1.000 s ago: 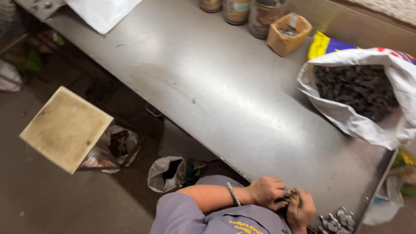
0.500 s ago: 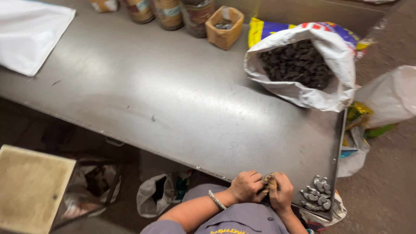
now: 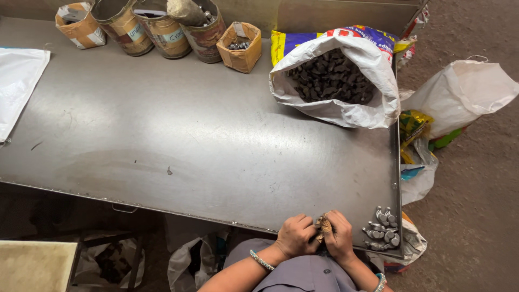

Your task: The person picks small metal castings one at a time from a metal table, turns and looks over each piece by hand, and places accepted pieces into piles and into a sack. They gather sorted pieces into a heap, carry a handful to a sack on the floor, and then stand idle at the table.

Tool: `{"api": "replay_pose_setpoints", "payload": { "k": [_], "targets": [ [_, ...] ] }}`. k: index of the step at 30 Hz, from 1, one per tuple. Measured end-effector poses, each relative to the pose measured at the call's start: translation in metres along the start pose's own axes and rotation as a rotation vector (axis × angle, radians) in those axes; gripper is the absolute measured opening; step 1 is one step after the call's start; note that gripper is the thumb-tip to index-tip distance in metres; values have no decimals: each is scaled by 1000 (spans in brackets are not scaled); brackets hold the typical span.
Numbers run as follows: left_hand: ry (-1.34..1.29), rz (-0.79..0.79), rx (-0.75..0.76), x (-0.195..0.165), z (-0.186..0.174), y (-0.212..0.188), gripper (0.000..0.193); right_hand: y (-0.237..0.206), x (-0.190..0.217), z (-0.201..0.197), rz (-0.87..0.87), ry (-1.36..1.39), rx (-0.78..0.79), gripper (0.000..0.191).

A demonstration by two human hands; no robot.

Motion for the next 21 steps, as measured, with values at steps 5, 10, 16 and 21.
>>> {"api": "replay_pose_setpoints", "payload": {
  "k": [5, 10, 16, 21],
  "targets": [
    [-11, -32, 0, -1, -2, 2, 19, 2, 1, 0, 23, 27, -4, 17],
    [-23, -32, 0, -1, -3, 4, 18, 2, 0, 0, 33, 34, -8, 18],
    [-28, -50, 23, -1, -4, 5, 17, 2, -3, 1, 28, 28, 0, 19],
    [-75, -39, 50, 2, -7, 2, 17, 3, -9, 7, 29, 44, -4, 15]
  ]
}}
Point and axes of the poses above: each hand's wrist, its own y-axis towards the middle knuckle, its own z-axis out of the palm, x = y × z, the point moved 2 cm from there along y, towards the middle knuckle, and after that the axes turned 11 degrees about x, right-handed, at the moved point
